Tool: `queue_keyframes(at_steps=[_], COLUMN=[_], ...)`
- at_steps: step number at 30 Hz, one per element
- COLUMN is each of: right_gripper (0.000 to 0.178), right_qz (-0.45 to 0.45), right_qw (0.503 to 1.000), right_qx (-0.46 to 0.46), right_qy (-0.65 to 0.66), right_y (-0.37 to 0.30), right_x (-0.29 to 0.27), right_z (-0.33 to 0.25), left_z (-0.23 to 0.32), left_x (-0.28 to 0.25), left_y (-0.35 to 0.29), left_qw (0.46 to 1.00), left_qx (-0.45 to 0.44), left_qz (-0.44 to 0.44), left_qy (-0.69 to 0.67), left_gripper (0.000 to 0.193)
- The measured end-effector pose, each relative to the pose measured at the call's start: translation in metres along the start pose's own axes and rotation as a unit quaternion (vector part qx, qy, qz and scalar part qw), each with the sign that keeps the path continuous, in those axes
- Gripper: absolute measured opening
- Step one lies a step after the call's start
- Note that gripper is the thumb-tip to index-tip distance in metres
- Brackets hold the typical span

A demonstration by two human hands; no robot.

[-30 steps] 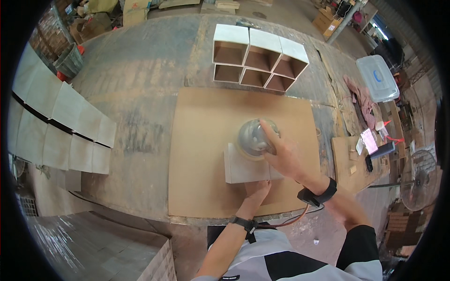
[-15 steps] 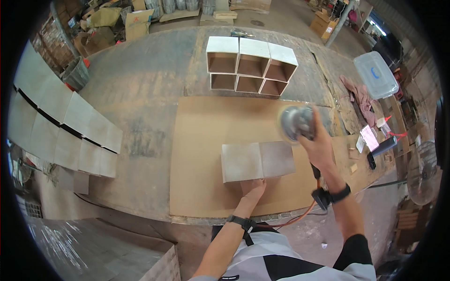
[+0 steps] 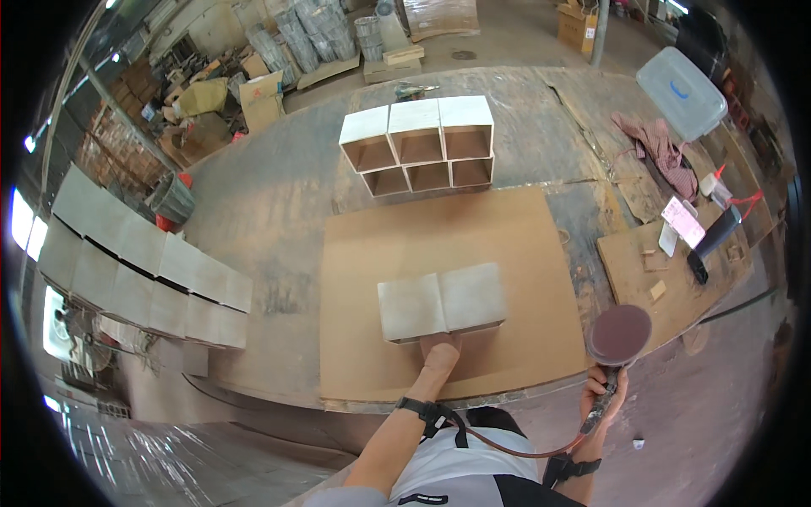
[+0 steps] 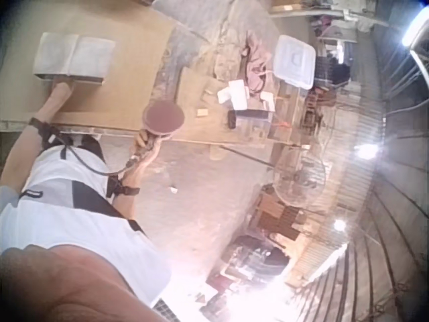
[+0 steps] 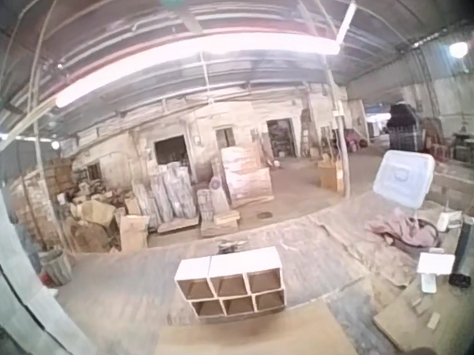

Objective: Sanding a small white wooden box using a power sander.

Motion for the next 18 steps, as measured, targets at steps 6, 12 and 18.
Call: queue_keyframes(at_steps=[6, 12, 18], right_gripper=[0.028, 0.027, 0.049], right_qz=[0.007, -0.029, -0.053], right_qw=[1.0, 0.998, 0.956], right_qx=[0.005, -0.016, -0.053], right_qy=[0.02, -0.046, -0.283], right_y=[0.0, 0.007, 0.009], right_x=[0.002, 0.035, 0.091], right_z=[0.004, -0.019, -0.037], left_z=[0.001, 0.068, 0.067], left_x=[-0.012, -0.055, 0.012], left_y=[-0.002, -0.012, -0.013], left_qw=[0.991, 0.869, 0.18], left_qx=[0.09, 0.004, -0.14], left_qz=[0.092, 0.087, -0.107], left_qy=[-0.029, -0.487, -0.968], left_gripper=[0.042, 0.025, 0.026])
Point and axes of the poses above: each hand's wrist, its own y-axis towards the middle knuckle, its own x-axis out of the palm, z = x × y, the point moved 9 cm from there along y, towards the middle knuckle, and after that the axes turned 10 degrees about -y, right-handed, at the moved point
